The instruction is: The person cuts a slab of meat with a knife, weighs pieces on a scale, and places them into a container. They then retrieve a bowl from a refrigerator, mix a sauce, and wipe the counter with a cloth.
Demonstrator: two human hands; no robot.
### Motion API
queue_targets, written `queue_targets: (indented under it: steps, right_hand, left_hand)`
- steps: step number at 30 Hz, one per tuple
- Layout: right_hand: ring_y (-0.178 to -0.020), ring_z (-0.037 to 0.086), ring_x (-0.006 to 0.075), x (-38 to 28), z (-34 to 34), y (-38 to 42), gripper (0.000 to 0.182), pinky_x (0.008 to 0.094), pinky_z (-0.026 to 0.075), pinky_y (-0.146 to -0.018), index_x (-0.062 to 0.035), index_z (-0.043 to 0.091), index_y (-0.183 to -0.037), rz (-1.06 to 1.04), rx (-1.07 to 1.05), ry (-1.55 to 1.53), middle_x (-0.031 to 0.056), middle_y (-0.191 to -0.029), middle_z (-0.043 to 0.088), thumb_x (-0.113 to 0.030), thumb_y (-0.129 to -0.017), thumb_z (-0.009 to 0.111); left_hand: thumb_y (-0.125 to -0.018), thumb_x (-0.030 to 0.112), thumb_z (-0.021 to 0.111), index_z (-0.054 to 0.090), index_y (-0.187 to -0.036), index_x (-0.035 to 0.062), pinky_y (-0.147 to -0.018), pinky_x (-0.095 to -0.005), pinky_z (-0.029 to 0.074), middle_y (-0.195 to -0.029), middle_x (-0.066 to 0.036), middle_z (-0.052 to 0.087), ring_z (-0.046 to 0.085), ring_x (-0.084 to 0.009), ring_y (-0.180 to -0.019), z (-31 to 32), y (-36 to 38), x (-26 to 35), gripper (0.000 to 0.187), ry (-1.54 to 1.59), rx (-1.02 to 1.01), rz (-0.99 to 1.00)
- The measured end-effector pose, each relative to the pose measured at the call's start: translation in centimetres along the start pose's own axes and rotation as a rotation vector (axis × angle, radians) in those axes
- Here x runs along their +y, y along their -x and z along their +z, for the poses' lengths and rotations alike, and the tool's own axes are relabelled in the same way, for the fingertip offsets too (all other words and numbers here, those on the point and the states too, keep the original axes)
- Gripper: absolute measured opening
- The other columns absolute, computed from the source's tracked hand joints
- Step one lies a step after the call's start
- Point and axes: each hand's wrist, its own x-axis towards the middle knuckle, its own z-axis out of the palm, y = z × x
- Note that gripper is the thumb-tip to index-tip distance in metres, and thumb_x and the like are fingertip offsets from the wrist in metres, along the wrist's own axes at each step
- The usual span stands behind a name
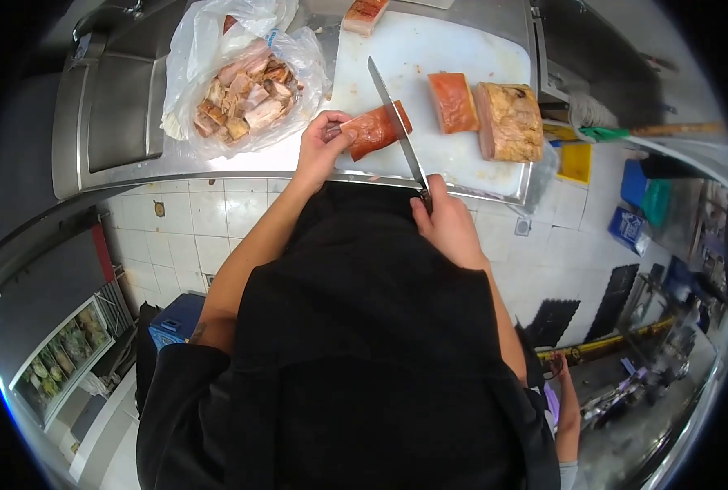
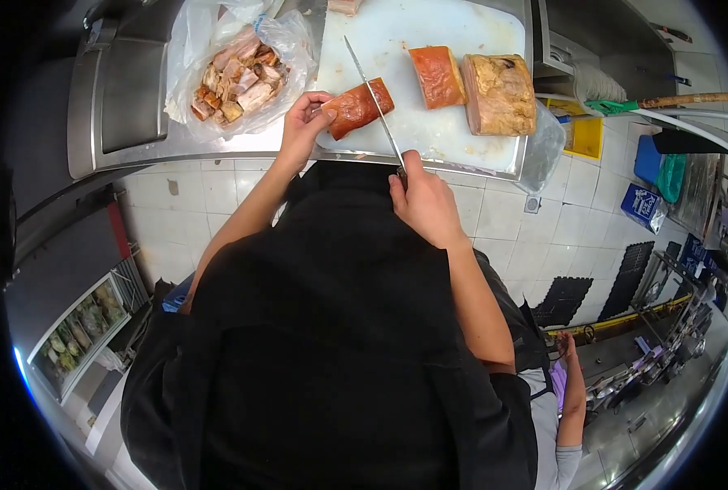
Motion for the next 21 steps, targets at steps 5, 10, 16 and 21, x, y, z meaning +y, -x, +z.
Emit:
queue_targets:
  steps: [5, 10, 16, 21]
  right_hand:
    - [-0.071, 0.061, 0.0475, 0.34, 0.29, -0.06, 0.027, 0.0523, 0.046, -0.061, -0.0038, 0.046, -0.107, 0.010, 0.020, -0.012, 0.0238, -0.070, 0.061, -0.016, -0.091, 0.065]
    - [-0.072, 0.061, 0.0473, 0.06, 0.05, -0.11, 0.027, 0.0526, 0.046, -0.062, -0.0038, 0.046, -0.106, 0.032, 0.009, -0.001, 0.0233, -0.071, 0.063, -0.017, -0.092, 0.064]
    - [-0.068, 0.061, 0.0486, 0.27, 0.05, 0.02, 0.026, 0.0564, 0.046, -0.061, -0.0043, 0.042, -0.107, 0.007, -0.007, -0.021, 0.0237, -0.068, 0.063, -0.019, -0.094, 0.059]
    - [-0.068, 0.061, 0.0486, 0.08, -0.06, 0.13, 0.025, 0.0562, 0.046, -0.061, -0.0041, 0.043, -0.105, 0.001, 0.004, -0.028, 0.0236, -0.068, 0.063, -0.019, -0.094, 0.060]
  left_hand:
    - [-0.089, 0.001, 0.067, 0.059, -0.109, 0.0022, -0.080, -0.0232, 0.050, -0.103, -0.003, 0.062, 0.061, -0.0097, -0.093, 0.00, -0.05, 0.02, 0.022, 0.003, 0.003, -0.003]
    - [-0.089, 0.001, 0.067, 0.059, -0.109, 0.0023, -0.079, -0.0232, 0.050, -0.103, -0.003, 0.062, 0.060, -0.0096, -0.092, 0.03, -0.06, 0.18, 0.022, 0.008, -0.003, -0.002]
    - [-0.089, 0.001, 0.067, 0.059, -0.110, 0.0024, -0.081, -0.0230, 0.049, -0.103, -0.003, 0.062, 0.060, -0.0096, -0.092, -0.03, -0.05, 0.11, 0.023, -0.020, 0.002, -0.012]
    - [-0.089, 0.001, 0.067, 0.059, -0.110, 0.0023, -0.081, -0.0234, 0.050, -0.104, -0.003, 0.062, 0.060, -0.0100, -0.093, -0.04, -0.03, 0.15, 0.023, -0.005, -0.001, -0.007]
